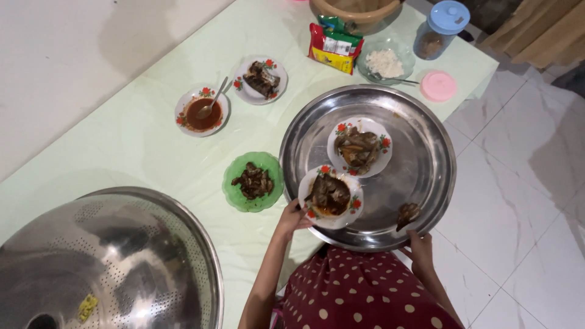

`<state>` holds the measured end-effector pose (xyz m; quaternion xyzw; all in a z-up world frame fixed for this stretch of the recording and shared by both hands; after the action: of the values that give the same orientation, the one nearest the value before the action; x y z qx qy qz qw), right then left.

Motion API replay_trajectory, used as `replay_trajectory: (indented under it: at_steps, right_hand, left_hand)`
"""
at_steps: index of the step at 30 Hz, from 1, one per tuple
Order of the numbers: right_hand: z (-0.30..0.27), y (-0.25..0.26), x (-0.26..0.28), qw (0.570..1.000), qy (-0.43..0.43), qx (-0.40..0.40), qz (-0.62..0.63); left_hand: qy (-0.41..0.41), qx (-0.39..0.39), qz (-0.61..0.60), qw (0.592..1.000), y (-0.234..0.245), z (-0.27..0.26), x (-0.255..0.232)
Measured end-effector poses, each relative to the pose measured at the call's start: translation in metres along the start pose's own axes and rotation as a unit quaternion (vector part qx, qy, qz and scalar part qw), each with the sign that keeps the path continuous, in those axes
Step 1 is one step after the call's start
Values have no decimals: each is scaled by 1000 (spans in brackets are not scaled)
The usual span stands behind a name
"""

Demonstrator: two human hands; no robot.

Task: Wiping a table surface, removing a large food cover, and arranging small plates of food onto a large serving tray.

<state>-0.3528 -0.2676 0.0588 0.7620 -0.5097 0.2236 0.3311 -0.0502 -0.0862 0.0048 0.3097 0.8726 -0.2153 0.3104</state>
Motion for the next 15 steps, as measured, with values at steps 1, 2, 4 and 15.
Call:
replay_trajectory:
  at_steps: [1, 2, 4, 15]
  right_hand:
    - [-1, 0, -1, 1000, -2, 1, -2]
    - [-2, 0, -1, 1000, -2, 3, -3]
    - [-2, 0, 2, 1000, -1, 4, -3]
    - [10, 2, -12, 998, 61, 18, 6]
  left_hand:
    - [2, -2, -1, 1000, 0, 16, 10]
    - [19, -7, -29, 999, 0, 32, 20]
    - [35, -11, -57, 998, -4, 52, 28]
    - [-20, 33, -31, 999, -21, 40, 45]
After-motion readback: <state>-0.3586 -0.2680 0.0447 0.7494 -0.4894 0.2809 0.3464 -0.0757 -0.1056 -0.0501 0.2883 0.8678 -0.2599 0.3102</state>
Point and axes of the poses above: each hand's wrist, its own z-axis towards the middle knuckle, its own y-axis out of the back of the hand, x = y × z, the point moved 1 cm from there along z, towards the middle knuckle, and after that the axes turned 4 degrees about -z, right-handed, at the moved point
